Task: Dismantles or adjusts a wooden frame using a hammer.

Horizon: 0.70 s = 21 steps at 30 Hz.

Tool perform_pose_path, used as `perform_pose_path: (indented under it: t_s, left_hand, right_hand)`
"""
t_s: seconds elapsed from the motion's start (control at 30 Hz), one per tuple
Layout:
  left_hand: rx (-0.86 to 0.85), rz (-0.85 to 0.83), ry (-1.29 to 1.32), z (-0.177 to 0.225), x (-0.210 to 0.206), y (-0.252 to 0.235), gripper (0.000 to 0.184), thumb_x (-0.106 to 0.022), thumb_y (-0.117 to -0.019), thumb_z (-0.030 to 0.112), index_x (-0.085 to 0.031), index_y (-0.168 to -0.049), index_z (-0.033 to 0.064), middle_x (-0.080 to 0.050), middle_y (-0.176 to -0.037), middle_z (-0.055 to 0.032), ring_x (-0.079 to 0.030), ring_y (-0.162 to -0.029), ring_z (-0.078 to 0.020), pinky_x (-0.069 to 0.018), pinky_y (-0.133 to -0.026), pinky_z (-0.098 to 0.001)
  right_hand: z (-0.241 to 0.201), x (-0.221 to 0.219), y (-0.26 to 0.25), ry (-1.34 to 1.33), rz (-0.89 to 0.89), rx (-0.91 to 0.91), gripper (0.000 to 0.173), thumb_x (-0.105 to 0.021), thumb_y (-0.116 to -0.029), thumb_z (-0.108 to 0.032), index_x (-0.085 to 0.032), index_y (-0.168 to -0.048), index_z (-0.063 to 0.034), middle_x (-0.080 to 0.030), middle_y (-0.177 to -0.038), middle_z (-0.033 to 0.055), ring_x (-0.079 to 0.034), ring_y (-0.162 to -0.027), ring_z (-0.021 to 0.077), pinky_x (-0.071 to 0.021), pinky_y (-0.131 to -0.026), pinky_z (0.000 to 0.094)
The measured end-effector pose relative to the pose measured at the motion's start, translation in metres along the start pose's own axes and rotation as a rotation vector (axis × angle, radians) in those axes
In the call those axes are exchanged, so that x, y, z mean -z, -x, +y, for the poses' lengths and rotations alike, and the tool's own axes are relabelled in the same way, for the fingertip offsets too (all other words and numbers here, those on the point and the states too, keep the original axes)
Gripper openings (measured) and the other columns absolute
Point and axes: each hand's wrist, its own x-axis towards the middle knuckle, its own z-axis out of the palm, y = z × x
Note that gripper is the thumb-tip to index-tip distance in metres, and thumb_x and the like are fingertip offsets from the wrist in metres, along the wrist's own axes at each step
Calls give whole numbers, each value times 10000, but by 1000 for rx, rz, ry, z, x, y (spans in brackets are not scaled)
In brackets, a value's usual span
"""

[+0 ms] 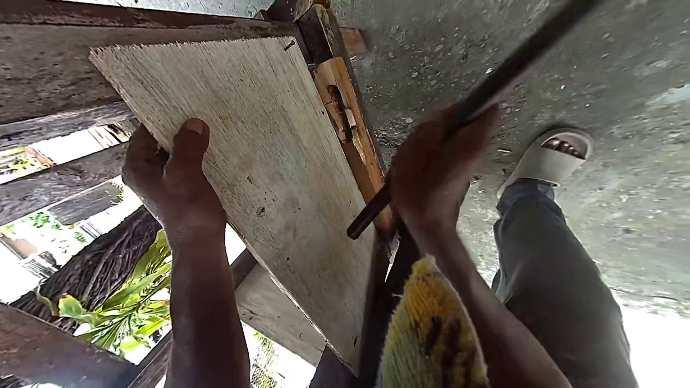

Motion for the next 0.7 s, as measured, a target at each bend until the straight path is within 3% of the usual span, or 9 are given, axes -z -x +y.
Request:
perform_pose_path:
  t_s: [0.07,0.13,0.27,0.37,0.4,0.47,0.53,0.63,0.7]
  left_hand:
    - [-12,-18,-10,-2,2,0,319,-649,-947,256,-578,-1241,154,-684,-1010,83,-707,-887,-43,-622,-788,-278]
    - [-26,-62,15,-2,3,-2,405,-633,-961,240,-528,-1340,142,-675,-1109,52,-699,-969,-62,-612,-850,-305]
    - [-17,-73,36,-3,2,-1,437,-622,-956,213,-516,-1370,123,-683,-1121,77,-698,-988,-40,-610,-876,-283]
    - [-7,-51,55,-4,2,-4,439,-640,-942,215,-522,-1354,117,-691,-1096,85,-704,-971,-33,-616,-861,-272]
    - [-6,-49,56,-4,2,-4,429,-643,-940,214,-523,-1340,116,-694,-1082,90,-707,-961,-29,-619,-853,-266]
    - [1,-61,48,-5,3,-3,469,-638,-946,224,-502,-1378,101,-690,-1105,77,-705,-971,-33,-617,-862,-274]
    - [-10,-82,46,-5,4,-7,488,-622,-954,222,-495,-1407,93,-681,-1134,57,-697,-990,-42,-608,-876,-287]
    - [-38,-106,19,-8,8,-5,413,-615,-969,215,-520,-1357,112,-692,-1079,96,-704,-951,-17,-614,-860,-258]
    - [-50,-102,43,-8,5,-6,414,-617,-964,205,-513,-1356,116,-688,-1073,107,-703,-949,-12,-615,-857,-250]
  right_hand:
    - [13,-24,11,160,-327,-117,202,-489,-1056,-137,-461,-1198,4,-525,-669,106,-559,-509,235,-495,-462,415]
    - [5,-17,4,293,-486,-125,228,-528,-1070,-198,-504,-1215,-24,-561,-707,104,-584,-554,240,-501,-498,424]
    - [-13,29,-5,176,-68,24,168,-497,-1049,-210,-496,-1106,-51,-471,-637,-8,-473,-438,96,-442,-401,295]
    - [-12,17,-10,-10,99,34,112,-432,-1071,-161,-405,-1103,-57,-429,-641,-12,-468,-438,113,-480,-408,326]
    - [-5,-1,-1,37,16,-16,125,-420,-1066,-145,-407,-1107,-28,-431,-621,16,-475,-435,138,-474,-404,339]
    - [7,-29,11,214,-338,-170,202,-473,-1059,-126,-462,-1193,24,-555,-718,127,-602,-574,257,-532,-540,445]
    - [-2,-21,0,346,-536,-201,240,-524,-1077,-209,-511,-1221,-18,-588,-767,124,-621,-627,259,-530,-572,453]
    - [-15,25,-7,341,-253,-33,228,-521,-1060,-249,-531,-1143,-37,-510,-654,36,-514,-475,149,-453,-432,353]
    - [-18,49,-24,186,46,83,160,-487,-1051,-194,-469,-1103,-44,-493,-673,0,-514,-458,109,-502,-424,321]
